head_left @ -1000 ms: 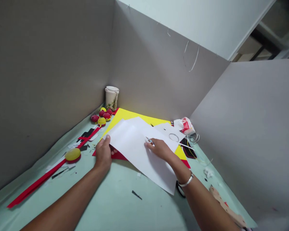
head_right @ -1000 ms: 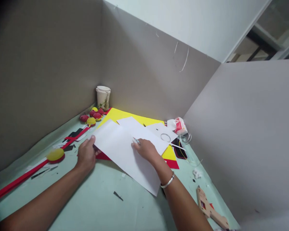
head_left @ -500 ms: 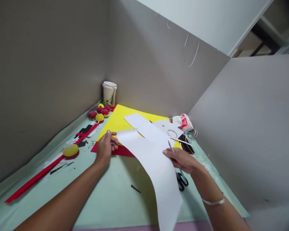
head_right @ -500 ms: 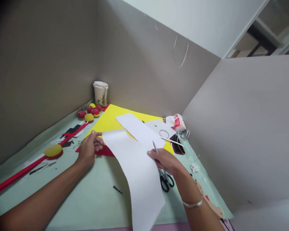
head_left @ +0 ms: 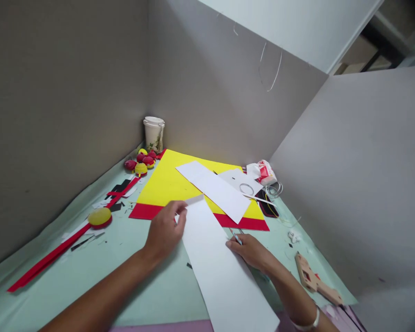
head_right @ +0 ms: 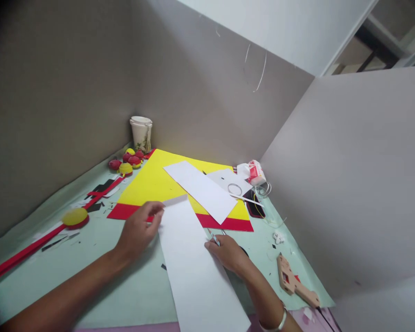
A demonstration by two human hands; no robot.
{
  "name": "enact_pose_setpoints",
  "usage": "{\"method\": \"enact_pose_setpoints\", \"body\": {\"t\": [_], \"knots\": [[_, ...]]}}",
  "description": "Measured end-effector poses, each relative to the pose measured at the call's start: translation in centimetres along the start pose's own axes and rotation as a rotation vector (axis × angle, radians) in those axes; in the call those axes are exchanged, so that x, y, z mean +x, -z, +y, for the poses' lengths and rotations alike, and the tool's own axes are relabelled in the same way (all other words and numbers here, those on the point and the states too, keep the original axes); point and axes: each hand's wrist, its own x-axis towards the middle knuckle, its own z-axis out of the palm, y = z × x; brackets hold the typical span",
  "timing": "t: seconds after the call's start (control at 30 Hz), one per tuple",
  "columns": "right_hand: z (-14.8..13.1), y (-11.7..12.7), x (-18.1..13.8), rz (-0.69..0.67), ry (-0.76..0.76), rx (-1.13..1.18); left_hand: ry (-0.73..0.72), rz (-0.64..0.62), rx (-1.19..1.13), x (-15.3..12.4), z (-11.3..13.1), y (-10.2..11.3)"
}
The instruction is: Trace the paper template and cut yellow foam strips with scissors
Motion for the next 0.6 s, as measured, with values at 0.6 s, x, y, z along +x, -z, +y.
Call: {"method": "enact_pose_setpoints", "body": {"t": [0.6], "knots": [[-0.9,2.8,2.3,0.152,0.021,-0.434,-0.057,-0.471,0.596,-1.8,-1.7,-3.0]]}}
